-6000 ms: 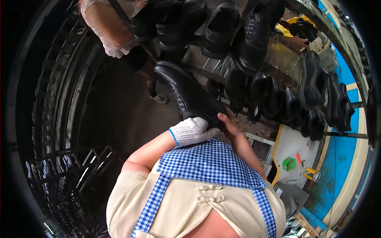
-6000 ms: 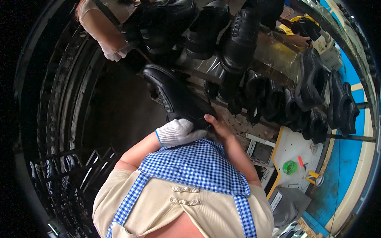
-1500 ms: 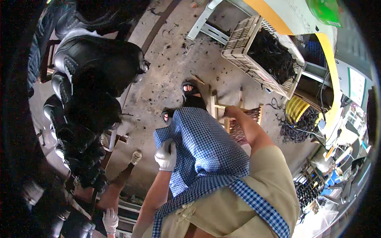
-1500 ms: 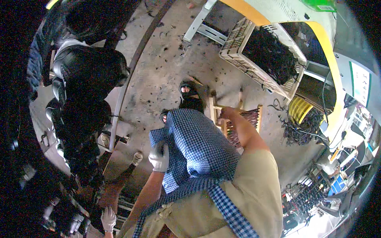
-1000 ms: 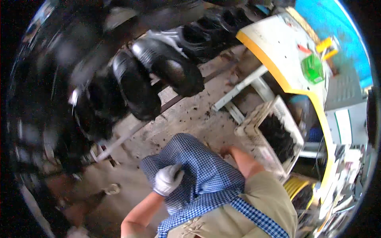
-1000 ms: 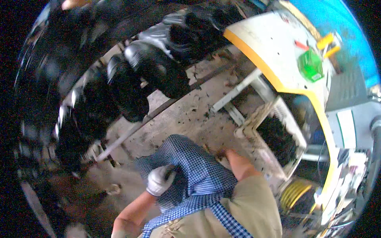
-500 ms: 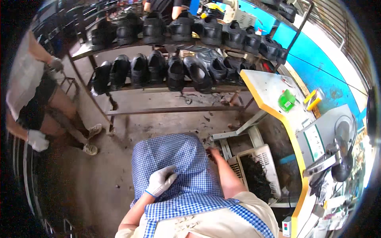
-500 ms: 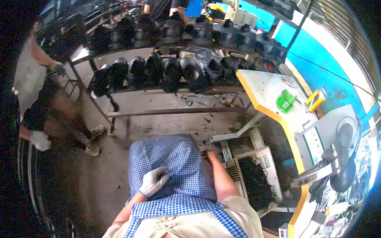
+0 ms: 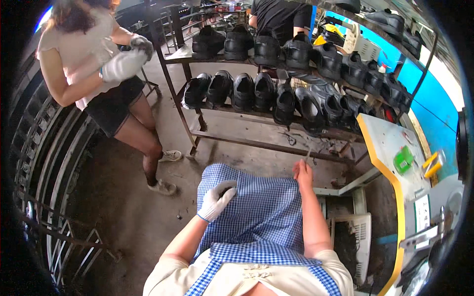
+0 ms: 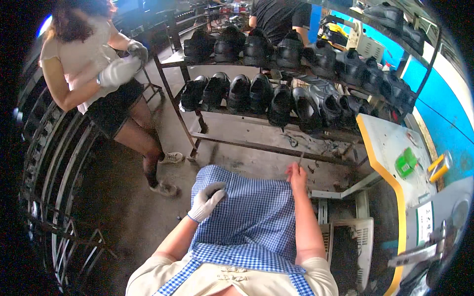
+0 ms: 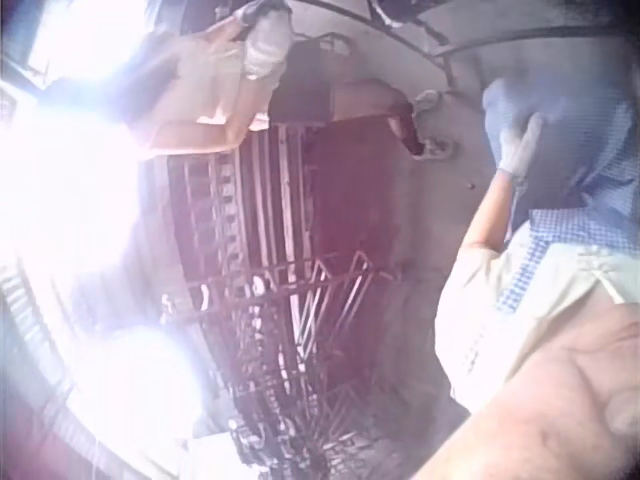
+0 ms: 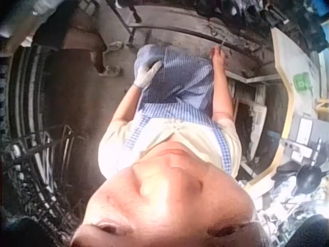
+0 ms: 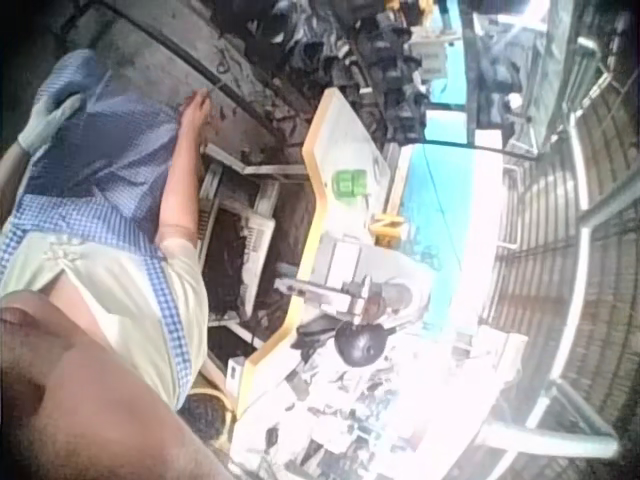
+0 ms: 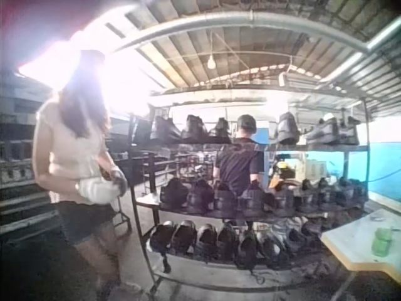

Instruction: The person uses a small knife to trim excess material from the edges and soles of black shoes. They pick up shoes from a nearby rack, scrape the surfaces with the blade, and place the shoes back on the rack after finishing each one.

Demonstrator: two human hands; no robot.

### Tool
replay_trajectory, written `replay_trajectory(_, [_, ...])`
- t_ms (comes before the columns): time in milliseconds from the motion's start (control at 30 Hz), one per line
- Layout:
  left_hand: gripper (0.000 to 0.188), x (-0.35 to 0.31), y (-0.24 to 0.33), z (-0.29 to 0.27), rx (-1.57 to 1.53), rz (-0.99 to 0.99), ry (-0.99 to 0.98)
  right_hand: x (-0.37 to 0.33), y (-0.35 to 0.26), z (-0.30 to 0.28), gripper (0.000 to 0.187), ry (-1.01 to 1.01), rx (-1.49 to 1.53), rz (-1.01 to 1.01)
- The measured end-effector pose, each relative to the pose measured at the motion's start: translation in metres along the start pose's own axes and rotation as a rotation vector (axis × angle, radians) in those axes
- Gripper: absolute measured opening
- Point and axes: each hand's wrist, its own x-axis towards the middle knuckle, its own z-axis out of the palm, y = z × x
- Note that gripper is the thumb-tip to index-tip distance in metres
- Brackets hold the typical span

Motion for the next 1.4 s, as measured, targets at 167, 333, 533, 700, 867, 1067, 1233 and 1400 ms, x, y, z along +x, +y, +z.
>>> replay_trajectory(167, [0.034,0.044,0.000,0.021,-0.143,-0.051,0.051,0.022,0.010,0.047,0.042,-0.169,0.092,0.148])
replay_trajectory(333, [0.035,0.113,0.007,0.026,-0.264,-0.151,-0.109,0.035,0.028,0.060,0.041,-0.204,0.170,0.237])
replay_trajectory(533, [0.043,0.190,-0.038,0.043,-0.210,-0.237,-0.110,0.028,0.028,0.052,0.039,-0.267,0.142,0.272])
replay_trajectory(700, [0.049,0.215,-0.059,0.054,-0.091,-0.252,-0.173,0.048,0.031,0.057,0.041,-0.312,0.040,0.258])
replay_trajectory(867, [0.046,0.238,-0.070,0.067,-0.032,-0.187,-0.143,0.073,0.043,0.068,0.038,-0.287,0.036,0.273])
replay_trajectory(1067, [0.044,0.237,-0.071,0.066,-0.083,-0.164,-0.048,0.100,0.055,0.073,0.036,-0.189,0.052,0.182])
replay_trajectory(1233, [0.040,0.200,-0.021,0.058,0.163,-0.026,-0.065,0.098,0.055,0.067,0.036,-0.031,0.089,0.107])
replay_trajectory(1400, [0.035,0.168,-0.034,0.049,0.255,0.069,-0.054,0.088,0.076,0.051,0.027,0.154,-0.052,-0.178])
